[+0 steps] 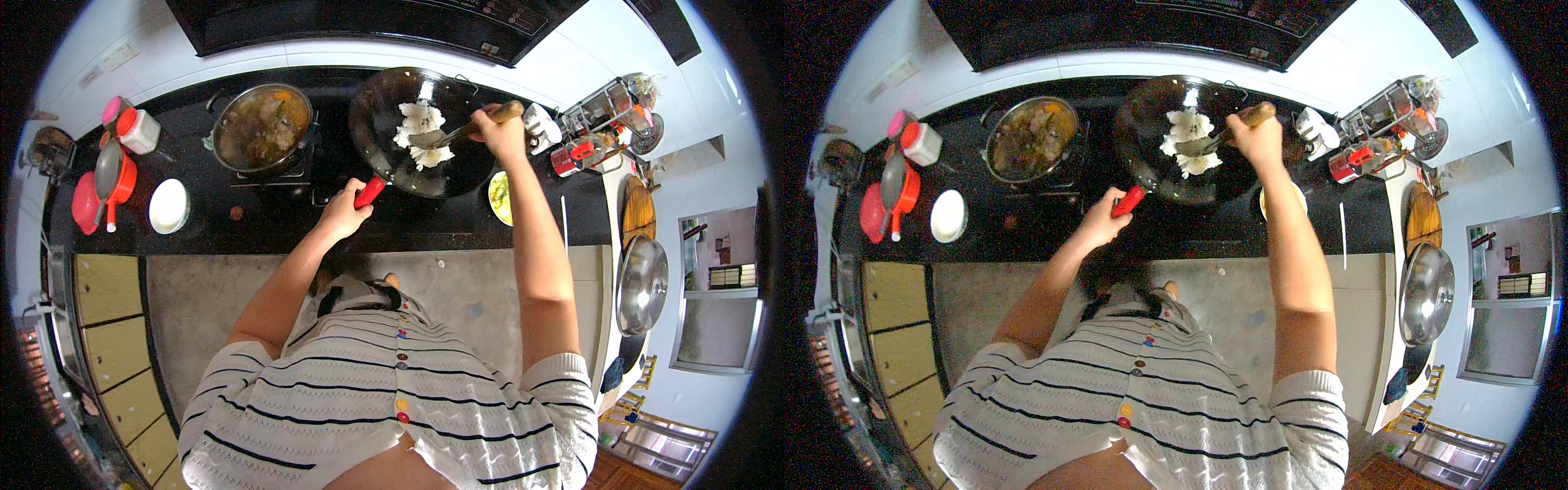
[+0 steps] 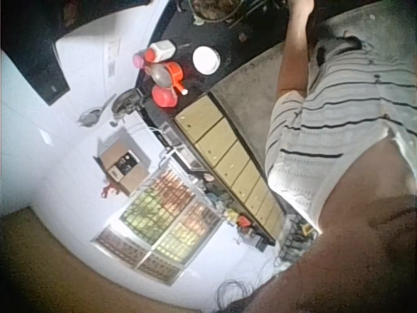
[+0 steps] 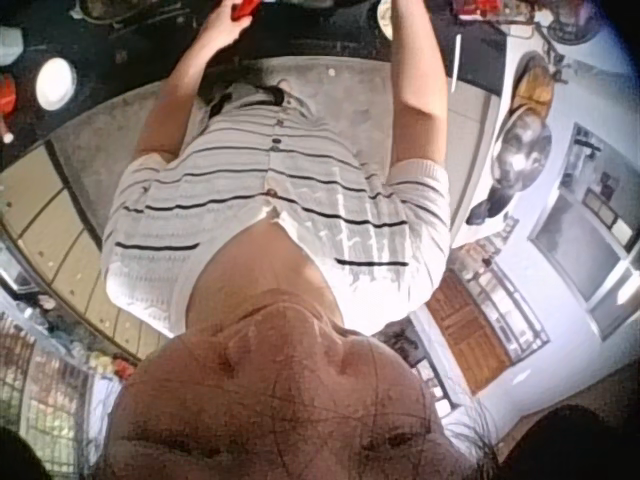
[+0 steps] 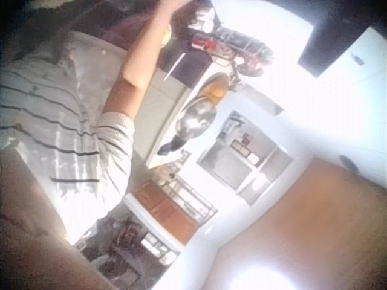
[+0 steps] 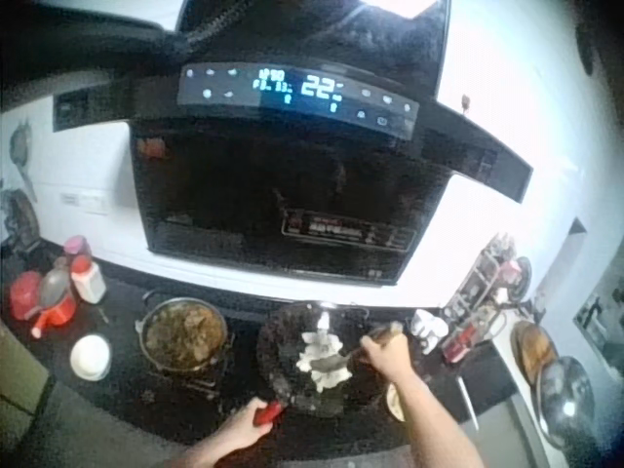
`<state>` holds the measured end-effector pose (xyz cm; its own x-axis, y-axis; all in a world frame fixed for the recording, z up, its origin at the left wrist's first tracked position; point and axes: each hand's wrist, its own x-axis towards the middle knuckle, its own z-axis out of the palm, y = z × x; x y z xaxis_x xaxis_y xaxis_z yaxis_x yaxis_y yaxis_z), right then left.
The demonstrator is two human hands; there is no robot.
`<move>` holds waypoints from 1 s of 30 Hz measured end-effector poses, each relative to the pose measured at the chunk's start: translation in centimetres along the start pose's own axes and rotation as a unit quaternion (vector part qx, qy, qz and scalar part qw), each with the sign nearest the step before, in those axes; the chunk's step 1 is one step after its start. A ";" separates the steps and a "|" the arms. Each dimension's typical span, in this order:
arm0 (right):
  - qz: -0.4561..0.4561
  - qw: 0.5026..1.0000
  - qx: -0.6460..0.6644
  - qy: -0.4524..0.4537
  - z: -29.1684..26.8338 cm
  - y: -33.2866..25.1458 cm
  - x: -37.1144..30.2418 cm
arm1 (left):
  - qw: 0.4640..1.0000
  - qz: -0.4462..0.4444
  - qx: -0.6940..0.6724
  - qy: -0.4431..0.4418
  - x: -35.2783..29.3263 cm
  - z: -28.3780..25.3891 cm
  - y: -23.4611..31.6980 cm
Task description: The person cooks scrambled eggs in a wok, transfers them to a plate, and places the plate on a dining table. They then return to the kitchen, retrieve a bowl of rice, and add it to the wok to stir-fry.
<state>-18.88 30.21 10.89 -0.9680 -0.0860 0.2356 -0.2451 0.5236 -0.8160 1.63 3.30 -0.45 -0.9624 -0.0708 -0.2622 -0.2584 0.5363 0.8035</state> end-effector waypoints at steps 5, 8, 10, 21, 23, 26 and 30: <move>-0.022 0.996 -0.047 -0.068 -5.2 -5.5 -1.7 | 0.999 -0.028 -0.018 -0.002 0.1 -0.2 -0.6; -0.011 0.996 -0.067 -0.055 -5.0 -2.9 -3.1 | 0.999 0.016 -0.025 0.017 0.6 0.7 -1.7; -0.001 0.998 -0.050 -0.025 -2.6 -3.1 -3.6 | 0.999 0.033 -0.028 0.031 0.8 0.9 -2.0; -0.089 0.996 0.005 0.001 0.2 -3.2 -0.2 | 0.999 -0.031 -0.015 -0.014 0.1 -0.3 -0.2; -0.054 0.999 0.000 -0.004 2.1 -1.9 -1.2 | 0.999 -0.029 -0.017 -0.016 0.1 -0.2 -0.1; -0.084 0.996 -0.012 0.021 2.1 -0.5 -0.7 | 0.999 -0.020 -0.028 -0.020 0.2 -0.2 -0.2; -0.051 0.999 -0.006 -0.007 0.1 -3.7 -1.3 | 1.000 0.005 -0.018 0.013 0.3 0.2 -1.6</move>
<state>-16.75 28.27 13.52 -0.9388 -0.1510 0.3097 -0.3418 0.5220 -0.7815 1.80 2.61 -1.93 -0.9664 -0.0881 -0.2413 -0.2521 0.5063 0.8247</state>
